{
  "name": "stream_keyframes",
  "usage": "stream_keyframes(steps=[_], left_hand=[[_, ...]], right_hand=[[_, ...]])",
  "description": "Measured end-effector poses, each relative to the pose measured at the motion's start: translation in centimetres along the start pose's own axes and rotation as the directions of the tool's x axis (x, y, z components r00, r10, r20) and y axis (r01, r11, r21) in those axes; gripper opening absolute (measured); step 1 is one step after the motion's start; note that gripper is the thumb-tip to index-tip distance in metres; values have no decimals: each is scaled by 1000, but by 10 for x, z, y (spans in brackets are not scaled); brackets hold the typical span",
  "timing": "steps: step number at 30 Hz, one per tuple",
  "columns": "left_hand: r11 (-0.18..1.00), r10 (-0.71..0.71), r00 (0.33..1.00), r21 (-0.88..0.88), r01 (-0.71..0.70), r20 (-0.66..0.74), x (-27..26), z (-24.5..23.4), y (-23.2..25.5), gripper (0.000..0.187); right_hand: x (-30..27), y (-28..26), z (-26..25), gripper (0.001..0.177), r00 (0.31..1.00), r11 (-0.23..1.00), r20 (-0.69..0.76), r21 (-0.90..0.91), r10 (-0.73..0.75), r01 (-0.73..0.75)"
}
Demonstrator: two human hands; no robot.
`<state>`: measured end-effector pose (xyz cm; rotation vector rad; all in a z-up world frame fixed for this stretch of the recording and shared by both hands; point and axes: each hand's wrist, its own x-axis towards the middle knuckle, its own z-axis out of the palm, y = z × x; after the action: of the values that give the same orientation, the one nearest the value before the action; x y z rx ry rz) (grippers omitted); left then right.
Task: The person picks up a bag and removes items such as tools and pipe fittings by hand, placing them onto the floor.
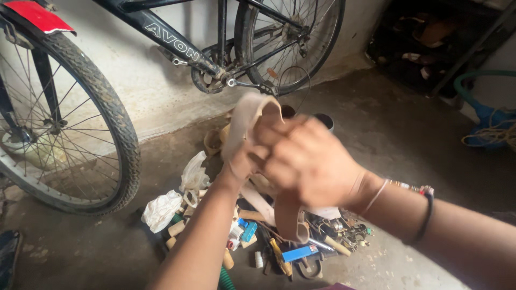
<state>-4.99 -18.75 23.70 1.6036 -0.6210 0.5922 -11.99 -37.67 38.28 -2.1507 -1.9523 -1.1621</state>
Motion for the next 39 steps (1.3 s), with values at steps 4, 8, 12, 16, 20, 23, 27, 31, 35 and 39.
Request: stream_keyframes(steps=[4,8,12,16,20,23,27,31,35,39], left_hand=[[991,-123,986,-36,127,109,-13,-4,18,38],[910,-381,912,-115,399,154,-27,-6,26,32],[709,-645,748,-244,662,156,-20,-15,5,27],[778,-616,777,-59,626,128,-13,-26,-40,34],[520,-852,523,-69,851,26,-21,-21,-45,24],[505,-857,516,187,843,-9,-21,-24,-28,28],[498,-846,532,308,811,-31,-20,-28,-10,36],[496,-821,566,394,774,-79,-11,-24,1,43],[488,-827,559,411,770,-64,-6,-14,7,45],[497,-824,565,426,756,-39,-5,-6,14,46]], right_hand=[[9,-14,5,39,995,967,98,254,7,-32],[4,12,3,62,989,899,131,438,-74,9],[-6,24,-2,67,988,871,89,486,-130,71],[-21,36,4,58,998,938,-30,341,-47,54],[-43,42,22,28,777,735,16,316,629,-601],[-51,70,40,31,122,-42,217,627,968,-778],[-92,100,60,59,-74,-112,478,51,875,-992],[-118,99,72,69,301,334,388,-20,871,-942],[-82,101,57,65,114,-36,587,238,802,-971],[-42,67,48,56,71,328,795,-165,603,-930]])
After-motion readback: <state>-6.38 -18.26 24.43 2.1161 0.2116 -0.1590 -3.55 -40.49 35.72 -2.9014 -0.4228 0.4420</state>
